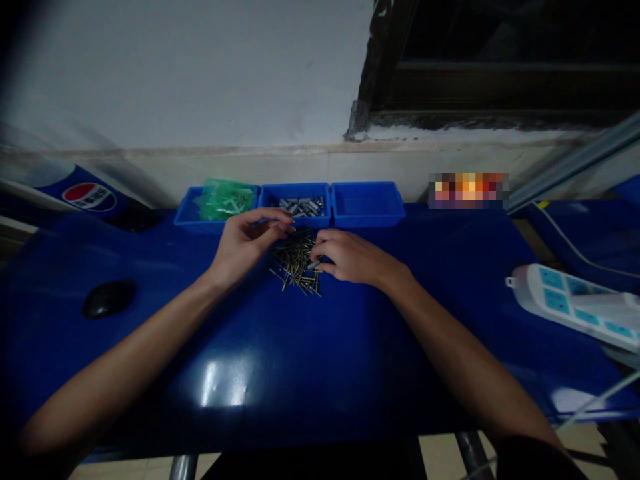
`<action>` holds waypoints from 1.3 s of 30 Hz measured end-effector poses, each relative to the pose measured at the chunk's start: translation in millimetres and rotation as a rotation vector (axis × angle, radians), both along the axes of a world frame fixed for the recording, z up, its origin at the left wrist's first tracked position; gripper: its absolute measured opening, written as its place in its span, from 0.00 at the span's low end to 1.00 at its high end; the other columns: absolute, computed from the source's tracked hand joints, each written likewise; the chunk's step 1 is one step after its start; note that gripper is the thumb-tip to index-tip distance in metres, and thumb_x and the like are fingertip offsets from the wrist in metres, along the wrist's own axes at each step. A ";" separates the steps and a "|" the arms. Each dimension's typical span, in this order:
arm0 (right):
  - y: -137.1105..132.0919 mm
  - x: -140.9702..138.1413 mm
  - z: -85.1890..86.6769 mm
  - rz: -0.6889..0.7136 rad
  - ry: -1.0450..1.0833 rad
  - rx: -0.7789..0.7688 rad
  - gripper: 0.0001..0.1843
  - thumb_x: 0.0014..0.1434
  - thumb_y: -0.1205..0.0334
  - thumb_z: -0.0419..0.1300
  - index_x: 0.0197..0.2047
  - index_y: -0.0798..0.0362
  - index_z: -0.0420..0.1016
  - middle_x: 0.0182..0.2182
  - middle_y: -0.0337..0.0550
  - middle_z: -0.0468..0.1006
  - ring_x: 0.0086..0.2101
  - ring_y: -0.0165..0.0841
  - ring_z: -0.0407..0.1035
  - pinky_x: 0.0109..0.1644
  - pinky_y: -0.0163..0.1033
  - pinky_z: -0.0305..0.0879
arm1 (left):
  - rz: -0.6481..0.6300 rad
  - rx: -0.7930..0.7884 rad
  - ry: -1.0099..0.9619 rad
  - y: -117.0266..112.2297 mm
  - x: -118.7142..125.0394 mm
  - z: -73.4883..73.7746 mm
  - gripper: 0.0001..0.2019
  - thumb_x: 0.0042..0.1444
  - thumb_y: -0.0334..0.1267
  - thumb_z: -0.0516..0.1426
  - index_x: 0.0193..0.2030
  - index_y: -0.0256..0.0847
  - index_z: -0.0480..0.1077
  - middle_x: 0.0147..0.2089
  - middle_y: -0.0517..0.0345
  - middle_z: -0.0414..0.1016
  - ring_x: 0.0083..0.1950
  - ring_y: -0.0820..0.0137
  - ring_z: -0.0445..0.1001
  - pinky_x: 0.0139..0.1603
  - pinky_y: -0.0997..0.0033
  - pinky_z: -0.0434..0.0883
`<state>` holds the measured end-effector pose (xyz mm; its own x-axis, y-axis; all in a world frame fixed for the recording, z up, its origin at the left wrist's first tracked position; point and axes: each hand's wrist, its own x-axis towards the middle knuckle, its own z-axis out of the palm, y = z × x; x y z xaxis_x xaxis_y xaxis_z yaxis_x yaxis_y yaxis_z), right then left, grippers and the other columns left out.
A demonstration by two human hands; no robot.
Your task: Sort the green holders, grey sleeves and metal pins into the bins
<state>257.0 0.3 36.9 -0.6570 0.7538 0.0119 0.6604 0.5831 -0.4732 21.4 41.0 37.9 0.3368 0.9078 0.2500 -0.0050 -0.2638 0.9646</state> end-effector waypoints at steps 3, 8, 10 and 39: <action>1.0 0.1 -1.0 0.009 0.000 0.020 0.07 0.69 0.66 0.63 0.46 0.56 0.84 0.47 0.53 0.77 0.48 0.43 0.73 0.56 0.47 0.68 | -0.010 0.000 0.014 -0.5 -0.3 -0.2 0.06 0.58 0.35 0.64 0.41 0.37 0.80 0.44 0.52 0.84 0.41 0.70 0.82 0.48 0.66 0.80; 2.2 -2.0 5.1 0.033 -0.002 0.042 0.06 0.70 0.65 0.62 0.43 0.55 0.82 0.44 0.52 0.79 0.47 0.44 0.72 0.56 0.49 0.67 | -0.011 0.014 0.024 -1.6 0.4 2.1 0.06 0.58 0.35 0.64 0.41 0.37 0.80 0.44 0.51 0.84 0.40 0.70 0.82 0.47 0.68 0.80; 2.2 -1.6 9.7 0.018 0.007 0.034 0.06 0.69 0.65 0.62 0.43 0.53 0.82 0.42 0.51 0.81 0.46 0.44 0.72 0.53 0.49 0.67 | -0.008 0.018 0.032 -1.7 0.2 3.2 0.06 0.59 0.35 0.63 0.42 0.37 0.80 0.44 0.52 0.84 0.41 0.70 0.82 0.48 0.68 0.80; 1.9 2.2 22.6 -0.296 0.294 0.121 0.04 0.65 0.62 0.66 0.43 0.50 0.82 0.39 0.43 0.86 0.36 0.35 0.78 0.43 0.43 0.73 | 0.047 0.013 -0.080 6.4 -1.7 -1.3 0.11 0.56 0.36 0.69 0.47 0.39 0.82 0.60 0.49 0.82 0.62 0.61 0.80 0.69 0.56 0.74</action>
<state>259.2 2.2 59.5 -0.3681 0.8908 0.2662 0.6547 0.4517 -0.6061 19.7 47.4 36.6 0.2724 0.9186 0.2865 -0.0691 -0.2783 0.9580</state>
